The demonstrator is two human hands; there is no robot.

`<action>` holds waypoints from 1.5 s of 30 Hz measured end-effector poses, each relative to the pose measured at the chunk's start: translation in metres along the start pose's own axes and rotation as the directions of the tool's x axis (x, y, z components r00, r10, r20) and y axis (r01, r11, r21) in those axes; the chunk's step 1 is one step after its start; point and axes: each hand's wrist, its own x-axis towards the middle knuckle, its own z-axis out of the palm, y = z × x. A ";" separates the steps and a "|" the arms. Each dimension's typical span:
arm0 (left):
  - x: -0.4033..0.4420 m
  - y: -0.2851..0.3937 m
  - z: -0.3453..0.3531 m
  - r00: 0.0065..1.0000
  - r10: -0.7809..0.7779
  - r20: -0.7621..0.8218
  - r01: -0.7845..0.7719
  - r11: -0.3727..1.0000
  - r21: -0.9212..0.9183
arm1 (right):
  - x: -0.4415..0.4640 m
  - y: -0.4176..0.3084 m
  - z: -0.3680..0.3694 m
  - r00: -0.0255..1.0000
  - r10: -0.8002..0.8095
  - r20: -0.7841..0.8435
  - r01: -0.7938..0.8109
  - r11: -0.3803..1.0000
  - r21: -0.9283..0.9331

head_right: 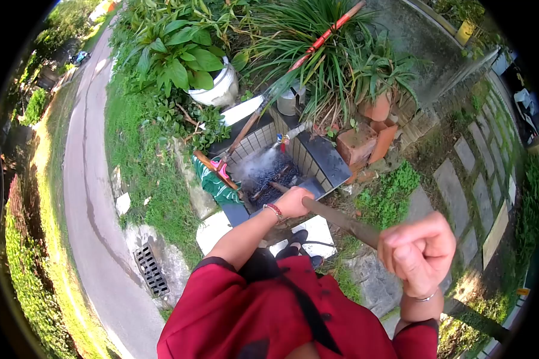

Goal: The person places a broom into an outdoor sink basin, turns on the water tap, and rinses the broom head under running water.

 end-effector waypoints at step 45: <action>0.015 0.071 -0.012 0.997 0.017 -0.069 -0.025 0.993 -0.118 | -0.008 -0.073 -0.081 0.929 -0.336 0.154 0.340 0.941 0.004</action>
